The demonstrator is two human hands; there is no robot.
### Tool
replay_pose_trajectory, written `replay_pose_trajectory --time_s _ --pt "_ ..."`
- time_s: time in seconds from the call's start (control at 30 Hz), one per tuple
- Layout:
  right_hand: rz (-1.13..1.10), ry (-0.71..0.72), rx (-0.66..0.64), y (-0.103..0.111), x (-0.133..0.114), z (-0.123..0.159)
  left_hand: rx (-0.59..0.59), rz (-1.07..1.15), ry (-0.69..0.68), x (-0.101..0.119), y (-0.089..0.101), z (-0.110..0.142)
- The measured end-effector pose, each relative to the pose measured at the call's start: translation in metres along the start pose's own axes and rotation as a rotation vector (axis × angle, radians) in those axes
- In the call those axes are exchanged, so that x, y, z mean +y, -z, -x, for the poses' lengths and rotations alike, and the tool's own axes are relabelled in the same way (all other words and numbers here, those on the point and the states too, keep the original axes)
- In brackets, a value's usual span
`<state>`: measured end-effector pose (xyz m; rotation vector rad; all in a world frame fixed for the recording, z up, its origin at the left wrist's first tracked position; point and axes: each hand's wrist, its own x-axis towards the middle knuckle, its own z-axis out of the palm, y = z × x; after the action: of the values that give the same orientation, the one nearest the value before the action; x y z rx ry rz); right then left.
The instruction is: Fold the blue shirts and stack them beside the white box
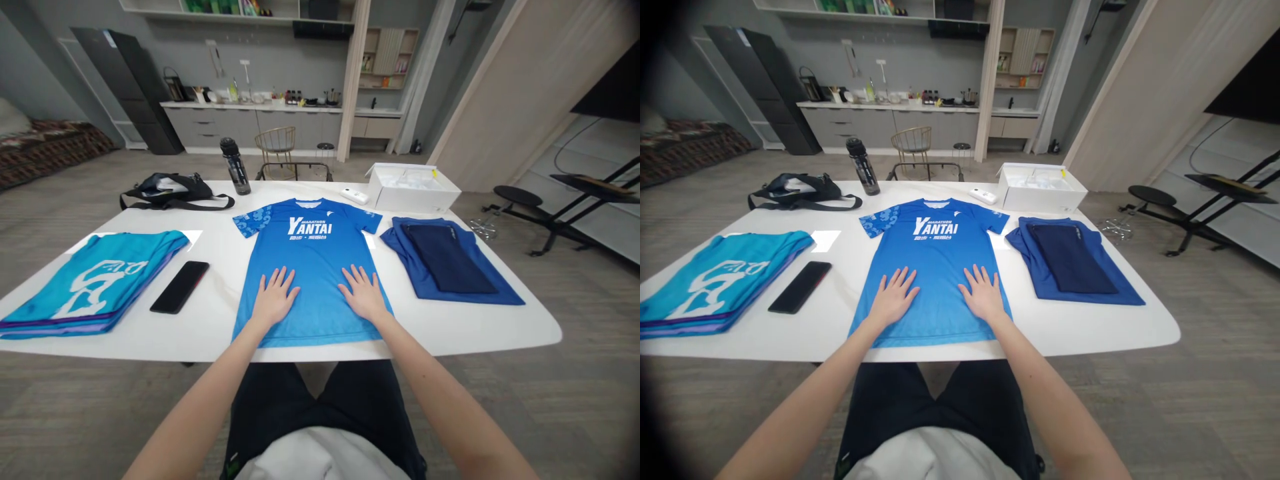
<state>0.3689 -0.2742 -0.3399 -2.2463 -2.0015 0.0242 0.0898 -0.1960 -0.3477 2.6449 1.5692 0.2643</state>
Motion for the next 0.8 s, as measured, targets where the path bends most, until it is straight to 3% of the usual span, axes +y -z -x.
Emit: replay_pose_trajectory --time_s 0.27,0.43,0.57,0.8 --pt "0.001 -0.022 -0.009 0.009 0.032 0.066 0.023 -0.010 0.005 -0.001 0.005 0.061" --pt "-0.025 0.046 0.058 0.016 0.012 0.076 0.063 0.007 -0.044 0.014 0.010 0.071" --pt "-0.087 0.142 -0.024 0.015 -0.010 0.079 0.031 0.031 -0.100 0.021 0.007 0.071" --pt "-0.071 0.093 -0.064 0.012 -0.003 0.105 -0.005 0.033 -0.106 0.018 0.011 0.089"
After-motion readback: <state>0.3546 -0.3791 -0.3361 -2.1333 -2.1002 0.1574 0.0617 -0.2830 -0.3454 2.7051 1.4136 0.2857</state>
